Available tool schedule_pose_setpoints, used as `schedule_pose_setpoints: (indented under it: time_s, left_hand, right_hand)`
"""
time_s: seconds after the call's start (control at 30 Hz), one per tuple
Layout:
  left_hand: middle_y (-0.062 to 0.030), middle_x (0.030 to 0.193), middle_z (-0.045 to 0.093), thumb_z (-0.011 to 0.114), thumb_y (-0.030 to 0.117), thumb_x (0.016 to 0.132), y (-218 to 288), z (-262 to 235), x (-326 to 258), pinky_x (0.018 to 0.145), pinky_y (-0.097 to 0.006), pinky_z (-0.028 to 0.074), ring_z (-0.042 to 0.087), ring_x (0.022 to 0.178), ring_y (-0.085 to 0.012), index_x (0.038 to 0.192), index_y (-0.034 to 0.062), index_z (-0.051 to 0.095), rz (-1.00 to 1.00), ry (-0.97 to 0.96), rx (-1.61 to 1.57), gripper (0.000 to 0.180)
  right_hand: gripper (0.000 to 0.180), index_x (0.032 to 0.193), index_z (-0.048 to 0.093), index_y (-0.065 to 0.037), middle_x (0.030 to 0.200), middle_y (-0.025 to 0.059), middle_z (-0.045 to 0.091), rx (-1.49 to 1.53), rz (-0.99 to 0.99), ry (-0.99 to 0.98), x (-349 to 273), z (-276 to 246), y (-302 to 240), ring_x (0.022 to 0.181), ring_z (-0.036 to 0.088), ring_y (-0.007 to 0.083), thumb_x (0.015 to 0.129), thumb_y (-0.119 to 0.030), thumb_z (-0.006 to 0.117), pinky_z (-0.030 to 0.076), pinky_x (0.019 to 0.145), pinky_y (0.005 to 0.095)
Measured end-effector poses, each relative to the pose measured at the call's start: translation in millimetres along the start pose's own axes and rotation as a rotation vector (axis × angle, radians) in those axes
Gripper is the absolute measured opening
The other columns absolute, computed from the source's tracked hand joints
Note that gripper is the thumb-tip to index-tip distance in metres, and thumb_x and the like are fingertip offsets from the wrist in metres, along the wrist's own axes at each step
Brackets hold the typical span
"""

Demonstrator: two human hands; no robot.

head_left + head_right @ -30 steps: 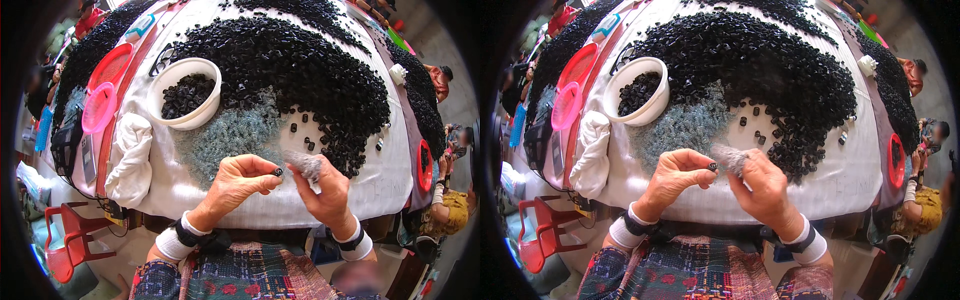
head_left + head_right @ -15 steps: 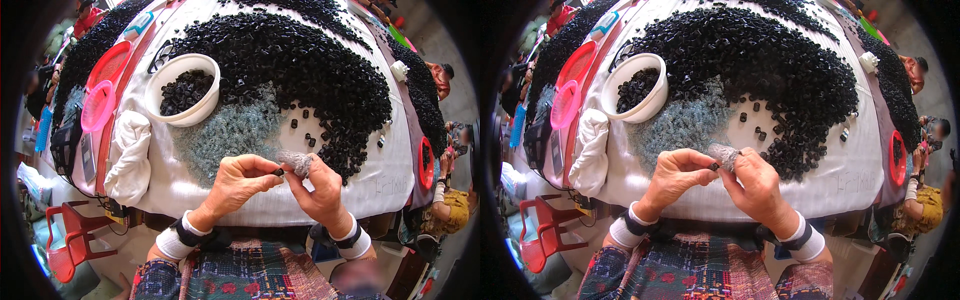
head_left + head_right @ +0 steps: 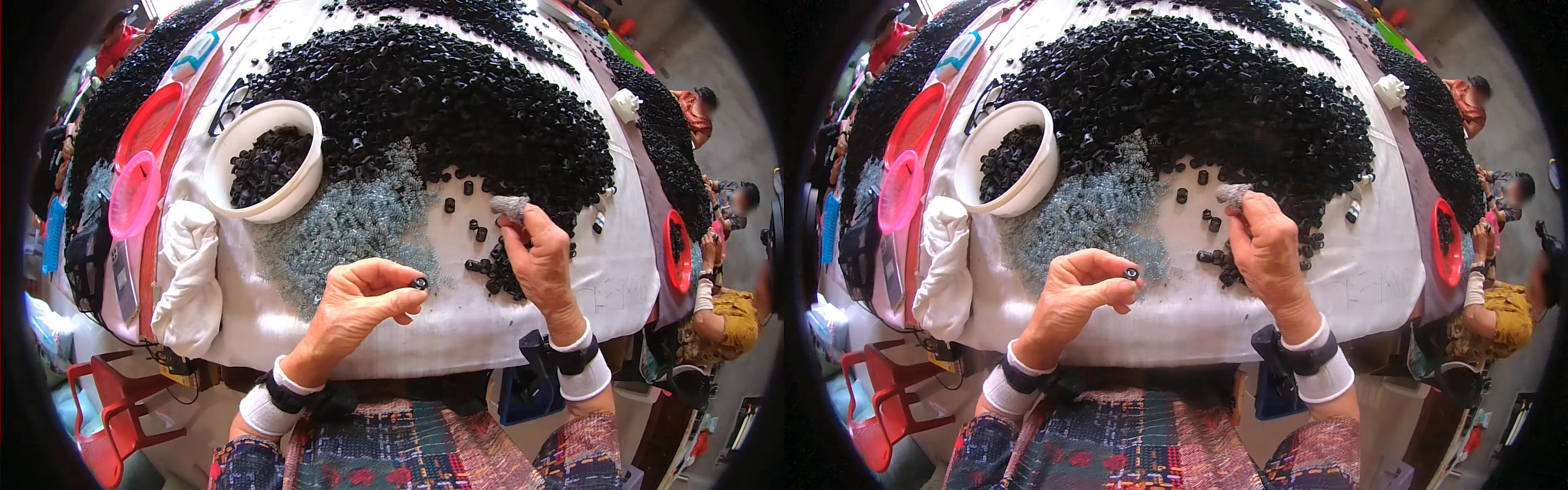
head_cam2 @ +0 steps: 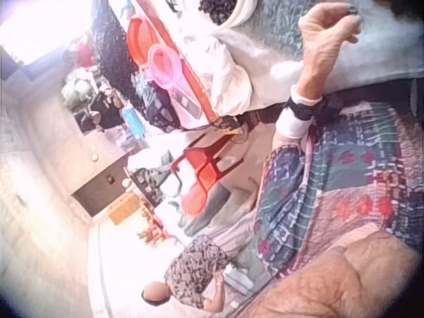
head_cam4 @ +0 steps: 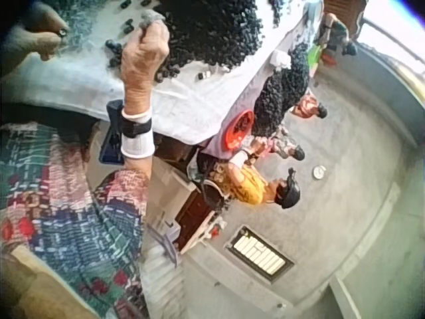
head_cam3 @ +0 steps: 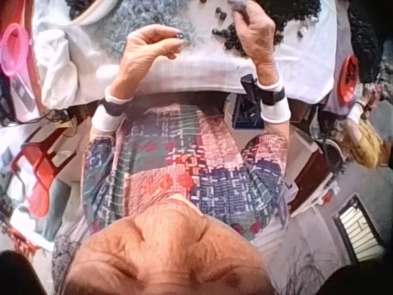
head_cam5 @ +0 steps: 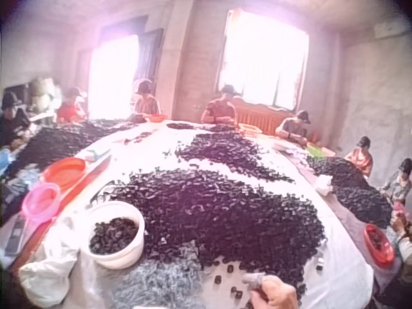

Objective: Sorting and assembling small black plastic shoe components at a workshop table.

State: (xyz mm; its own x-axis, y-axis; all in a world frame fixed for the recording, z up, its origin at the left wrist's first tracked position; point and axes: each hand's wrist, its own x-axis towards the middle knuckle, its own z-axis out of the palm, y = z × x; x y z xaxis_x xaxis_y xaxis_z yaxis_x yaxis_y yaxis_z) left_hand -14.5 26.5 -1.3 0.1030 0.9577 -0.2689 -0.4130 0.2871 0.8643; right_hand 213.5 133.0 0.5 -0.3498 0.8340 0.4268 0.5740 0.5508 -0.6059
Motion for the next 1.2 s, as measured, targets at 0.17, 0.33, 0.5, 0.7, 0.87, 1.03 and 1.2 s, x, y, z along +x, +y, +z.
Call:
schedule_pose_setpoints:
  time_s: [0.17,0.33,0.5,0.7,0.87,1.03,1.2]
  left_hand:
    - [-0.0107,0.086,0.069,0.072,0.003,0.08,-1,-6,1,0.063,-0.026,0.054,0.064,0.07,-0.013,0.096,-0.0015,0.066,-0.029,0.008,-0.036,0.017]
    - [-0.0109,0.086,0.069,0.071,0.002,0.08,0,-13,1,0.063,-0.026,0.054,0.064,0.07,-0.013,0.096,-0.0016,0.066,-0.041,0.014,-0.06,0.017]
    - [-0.0109,0.087,0.07,0.071,0.002,0.08,3,-16,3,0.064,-0.026,0.054,0.064,0.072,-0.013,0.097,-0.0016,0.066,-0.059,0.018,-0.044,0.017]
    - [-0.0072,0.085,0.069,0.072,0.005,0.082,1,-15,3,0.066,-0.024,0.055,0.065,0.076,-0.0116,0.1,-0.0011,0.066,-0.06,-0.009,-0.048,0.02]
    - [-0.0078,0.086,0.069,0.072,0.005,0.082,1,-12,0,0.065,-0.024,0.055,0.065,0.076,-0.0119,0.1,-0.0017,0.066,-0.036,-0.027,-0.027,0.02]
    - [-0.008,0.085,0.069,0.072,0.006,0.083,0,-8,-4,0.065,-0.024,0.055,0.065,0.076,-0.0119,0.1,-0.0022,0.066,-0.021,-0.034,-0.015,0.02]
    - [-0.0103,0.088,0.069,0.07,0.003,0.082,1,-3,-7,0.064,-0.026,0.054,0.065,0.074,-0.0137,0.097,-0.0021,0.067,-0.014,0.007,-0.012,0.016]
  right_hand:
    - [0.018,0.094,0.062,0.003,0.087,0.0152,0.062,-0.198,-0.207,-0.051,11,15,3,0.079,0.06,0.0308,0.077,0.009,0.059,0.05,0.07,0.0346]
    - [0.022,0.094,0.06,0.002,0.088,0.0159,0.062,-0.294,-0.263,-0.189,11,24,7,0.085,0.057,0.0332,0.073,0.008,0.059,0.049,0.075,0.0397]
    - [0.028,0.102,0.059,-0.001,0.091,0.0131,0.06,-0.349,-0.207,-0.24,11,32,13,0.084,0.057,0.0296,0.075,0.004,0.056,0.048,0.077,0.0378]
    - [0.029,0.104,0.058,0.0,0.093,0.0139,0.058,-0.399,-0.247,-0.233,9,36,13,0.086,0.057,0.0305,0.076,0.005,0.056,0.049,0.078,0.0371]
    - [0.029,0.104,0.058,0.0,0.093,0.0136,0.058,-0.387,-0.274,-0.283,8,31,12,0.086,0.057,0.0303,0.076,0.005,0.057,0.05,0.078,0.0368]
    - [0.029,0.104,0.057,-0.001,0.089,0.0118,0.059,-0.397,-0.332,-0.279,5,28,15,0.085,0.057,0.0301,0.075,0.005,0.057,0.05,0.078,0.0363]
    - [0.021,0.096,0.06,0.001,0.087,0.0121,0.065,-0.061,-0.239,-0.144,0,21,-5,0.081,0.061,0.0313,0.076,0.006,0.06,0.052,0.073,0.0378]
